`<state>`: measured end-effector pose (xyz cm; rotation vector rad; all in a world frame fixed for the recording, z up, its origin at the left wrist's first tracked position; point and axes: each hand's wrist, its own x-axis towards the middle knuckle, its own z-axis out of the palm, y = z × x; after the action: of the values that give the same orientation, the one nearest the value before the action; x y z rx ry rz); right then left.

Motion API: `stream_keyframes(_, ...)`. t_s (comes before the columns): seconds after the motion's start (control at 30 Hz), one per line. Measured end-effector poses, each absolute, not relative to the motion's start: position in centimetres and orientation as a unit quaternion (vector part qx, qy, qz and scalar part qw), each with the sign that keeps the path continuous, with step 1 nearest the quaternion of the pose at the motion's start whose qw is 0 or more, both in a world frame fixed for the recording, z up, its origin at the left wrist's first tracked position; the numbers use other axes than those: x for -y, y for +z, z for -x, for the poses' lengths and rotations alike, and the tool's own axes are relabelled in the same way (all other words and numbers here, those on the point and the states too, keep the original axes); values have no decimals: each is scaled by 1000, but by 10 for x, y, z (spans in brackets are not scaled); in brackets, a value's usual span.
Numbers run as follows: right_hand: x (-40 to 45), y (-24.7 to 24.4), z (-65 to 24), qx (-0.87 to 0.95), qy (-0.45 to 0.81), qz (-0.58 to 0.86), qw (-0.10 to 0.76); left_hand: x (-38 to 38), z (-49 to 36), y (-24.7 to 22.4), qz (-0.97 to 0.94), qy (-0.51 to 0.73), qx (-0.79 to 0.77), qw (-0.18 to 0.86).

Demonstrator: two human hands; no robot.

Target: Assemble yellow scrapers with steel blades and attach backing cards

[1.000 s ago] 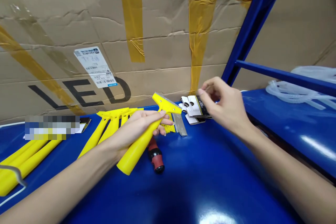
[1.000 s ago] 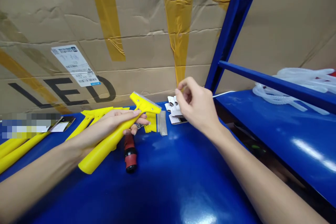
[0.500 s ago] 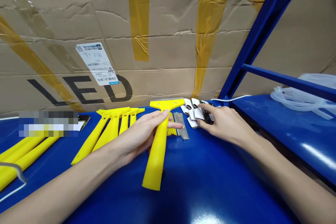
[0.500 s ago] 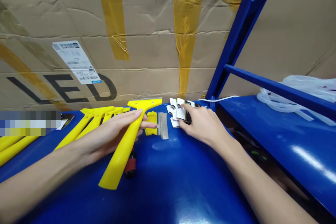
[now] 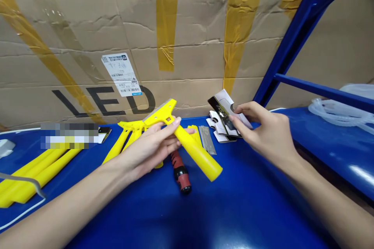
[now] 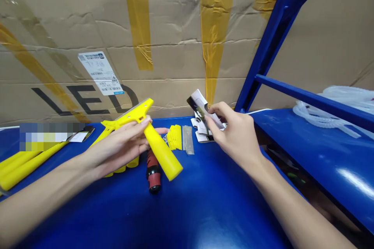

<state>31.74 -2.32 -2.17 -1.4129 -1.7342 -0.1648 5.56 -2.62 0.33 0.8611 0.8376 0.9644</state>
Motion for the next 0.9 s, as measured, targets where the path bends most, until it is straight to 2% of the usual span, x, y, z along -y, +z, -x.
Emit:
stream_keyframes(0.07, 26, -20, -305, 670, 109, 538, 501, 26, -47, 4, -386, 493, -383, 679)
stream_keyframes(0.13, 27, -21, -295, 629, 266, 517, 516, 26, -38, 3, -376, 545, -381, 645)
stream_keyframes(0.27, 29, -28, -278, 548, 441, 483, 521, 28, -26, -5, -341, 609, -361, 619)
stream_keyframes(0.37, 36, -32, -266, 550, 471, 474, 501, 30, -23, -13, -310, 632, -346, 621)
stream_keyframes(0.5, 47, -32, -248, 617, 428, 457, 477, 32, -24, -18, -296, 642, -337, 622)
stream_keyframes(0.6, 53, -32, -238, 618, 415, 455, 489, 33, -24, -17, -317, 630, -342, 621)
stream_keyframes(0.77, 57, -33, -233, 504, 527, 429, 533, 36, -21, -18, -341, 613, -328, 632)
stream_keyframes(0.9, 59, -34, -234, 507, 556, 451, 481, 38, -17, -20, -387, 566, -333, 647)
